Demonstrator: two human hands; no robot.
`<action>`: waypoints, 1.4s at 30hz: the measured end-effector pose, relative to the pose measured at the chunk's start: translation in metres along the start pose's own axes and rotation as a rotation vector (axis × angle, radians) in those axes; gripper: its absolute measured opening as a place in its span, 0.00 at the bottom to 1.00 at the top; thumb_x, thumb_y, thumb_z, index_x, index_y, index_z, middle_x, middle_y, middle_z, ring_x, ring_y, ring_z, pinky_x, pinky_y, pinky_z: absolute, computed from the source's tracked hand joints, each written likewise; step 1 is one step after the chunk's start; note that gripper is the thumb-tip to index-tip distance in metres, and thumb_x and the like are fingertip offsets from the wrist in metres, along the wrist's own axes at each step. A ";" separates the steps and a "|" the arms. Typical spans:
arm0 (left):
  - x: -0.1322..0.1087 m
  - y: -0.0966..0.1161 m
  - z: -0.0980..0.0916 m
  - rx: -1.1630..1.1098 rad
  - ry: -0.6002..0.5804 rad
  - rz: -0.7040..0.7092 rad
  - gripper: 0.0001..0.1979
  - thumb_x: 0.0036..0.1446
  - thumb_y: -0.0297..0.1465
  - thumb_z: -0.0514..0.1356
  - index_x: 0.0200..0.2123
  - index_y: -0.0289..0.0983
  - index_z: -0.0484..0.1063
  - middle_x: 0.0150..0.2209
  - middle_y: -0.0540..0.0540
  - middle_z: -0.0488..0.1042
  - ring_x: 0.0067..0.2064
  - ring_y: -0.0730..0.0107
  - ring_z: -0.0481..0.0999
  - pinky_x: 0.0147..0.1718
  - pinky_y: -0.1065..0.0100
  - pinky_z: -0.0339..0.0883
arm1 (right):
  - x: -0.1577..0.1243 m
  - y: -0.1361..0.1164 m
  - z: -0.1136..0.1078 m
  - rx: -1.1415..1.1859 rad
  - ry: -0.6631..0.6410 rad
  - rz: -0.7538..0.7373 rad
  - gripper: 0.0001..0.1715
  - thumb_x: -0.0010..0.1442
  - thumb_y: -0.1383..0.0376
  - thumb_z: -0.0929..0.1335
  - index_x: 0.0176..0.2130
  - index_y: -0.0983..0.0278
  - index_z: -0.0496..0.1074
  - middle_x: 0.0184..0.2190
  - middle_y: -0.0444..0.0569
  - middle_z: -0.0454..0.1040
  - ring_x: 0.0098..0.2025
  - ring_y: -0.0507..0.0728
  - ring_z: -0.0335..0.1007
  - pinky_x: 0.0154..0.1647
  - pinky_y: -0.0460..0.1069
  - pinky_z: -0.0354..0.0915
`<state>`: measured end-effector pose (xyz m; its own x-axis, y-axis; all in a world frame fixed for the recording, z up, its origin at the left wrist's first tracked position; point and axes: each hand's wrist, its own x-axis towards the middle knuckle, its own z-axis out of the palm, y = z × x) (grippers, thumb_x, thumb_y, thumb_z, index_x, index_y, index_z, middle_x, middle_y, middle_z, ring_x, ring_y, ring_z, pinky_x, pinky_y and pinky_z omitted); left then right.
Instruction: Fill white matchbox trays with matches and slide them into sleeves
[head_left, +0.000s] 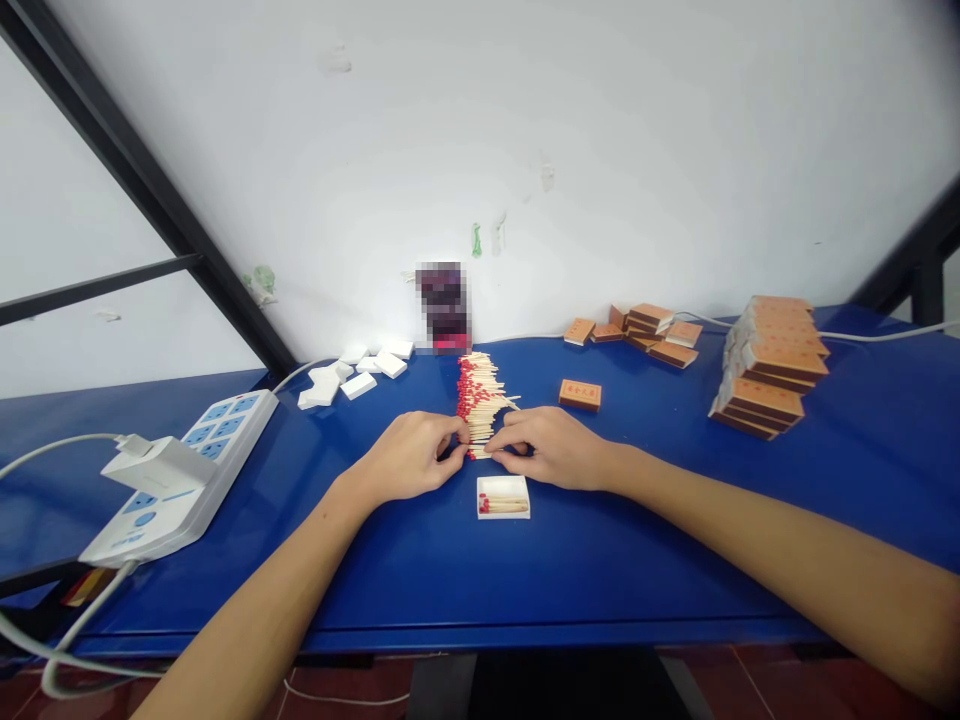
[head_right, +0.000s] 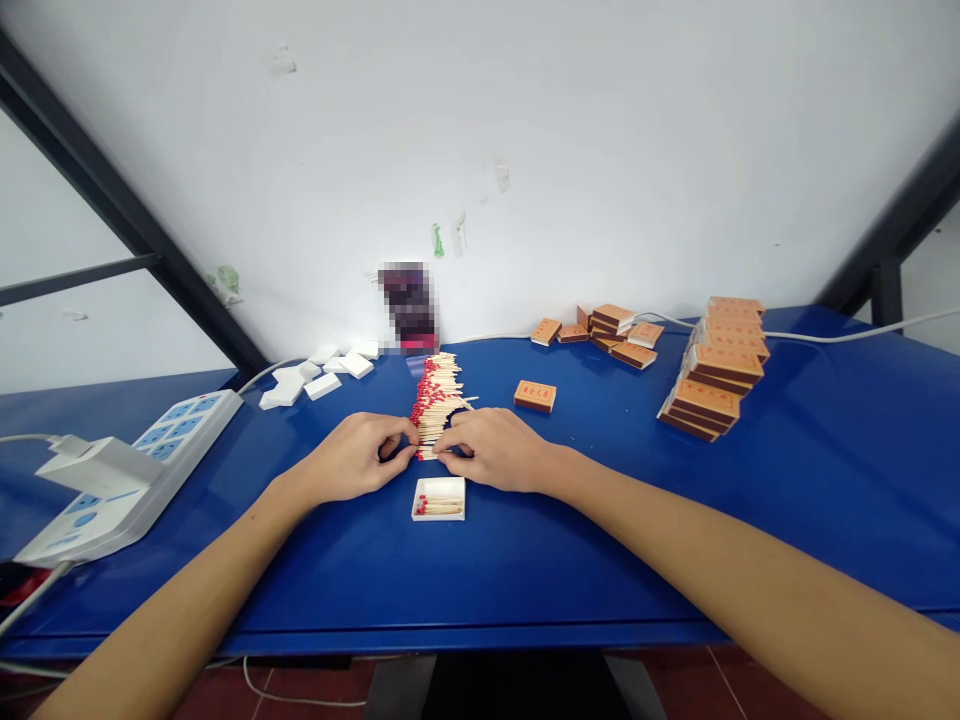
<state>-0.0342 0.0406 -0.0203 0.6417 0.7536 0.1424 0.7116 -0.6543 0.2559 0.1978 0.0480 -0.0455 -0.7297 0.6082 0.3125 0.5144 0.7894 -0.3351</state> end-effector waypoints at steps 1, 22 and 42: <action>0.000 0.000 0.000 -0.003 0.000 -0.002 0.05 0.56 0.27 0.56 0.33 0.38 0.73 0.22 0.54 0.69 0.23 0.76 0.64 0.26 0.72 0.53 | 0.000 0.000 0.000 0.002 0.000 0.000 0.11 0.64 0.65 0.66 0.42 0.60 0.80 0.29 0.45 0.72 0.29 0.51 0.65 0.32 0.46 0.54; -0.001 0.000 0.004 -0.098 0.001 0.006 0.10 0.54 0.24 0.54 0.36 0.37 0.75 0.21 0.55 0.67 0.22 0.77 0.63 0.26 0.73 0.54 | 0.000 -0.002 -0.001 0.035 0.030 0.011 0.11 0.64 0.65 0.66 0.42 0.62 0.78 0.26 0.43 0.70 0.27 0.49 0.61 0.30 0.46 0.52; 0.000 0.007 0.002 -0.064 0.009 0.025 0.09 0.54 0.24 0.55 0.34 0.37 0.75 0.22 0.54 0.68 0.23 0.77 0.63 0.26 0.73 0.54 | 0.001 -0.003 -0.001 0.035 0.033 0.029 0.10 0.63 0.67 0.66 0.36 0.63 0.78 0.28 0.44 0.73 0.29 0.50 0.64 0.32 0.46 0.53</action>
<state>-0.0287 0.0355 -0.0208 0.6560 0.7380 0.1580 0.6757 -0.6676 0.3127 0.1961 0.0458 -0.0432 -0.6993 0.6336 0.3308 0.5187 0.7683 -0.3751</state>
